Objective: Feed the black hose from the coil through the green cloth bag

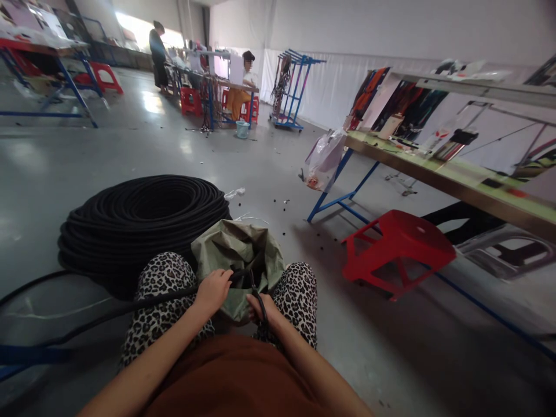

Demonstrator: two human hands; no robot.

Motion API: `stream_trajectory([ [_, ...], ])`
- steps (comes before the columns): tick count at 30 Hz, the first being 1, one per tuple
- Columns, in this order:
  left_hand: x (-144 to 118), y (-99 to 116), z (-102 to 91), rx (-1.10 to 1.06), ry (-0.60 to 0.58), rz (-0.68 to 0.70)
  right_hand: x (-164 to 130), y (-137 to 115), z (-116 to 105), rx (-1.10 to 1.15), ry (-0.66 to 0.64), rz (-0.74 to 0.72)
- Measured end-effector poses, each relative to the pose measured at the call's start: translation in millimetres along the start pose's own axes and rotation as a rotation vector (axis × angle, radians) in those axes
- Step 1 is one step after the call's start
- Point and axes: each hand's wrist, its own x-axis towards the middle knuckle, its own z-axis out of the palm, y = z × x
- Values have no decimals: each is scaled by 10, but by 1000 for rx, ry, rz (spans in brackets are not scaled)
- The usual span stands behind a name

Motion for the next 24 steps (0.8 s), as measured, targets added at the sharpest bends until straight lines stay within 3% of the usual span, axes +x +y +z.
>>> stream_trajectory([
  [11,-43,-49,80,-37,78,-11,-78,-28,-51,18,-67,-106],
  [24,-83,13,70,-26,13,-9,-111,-80,-46,-47,-99,-119],
])
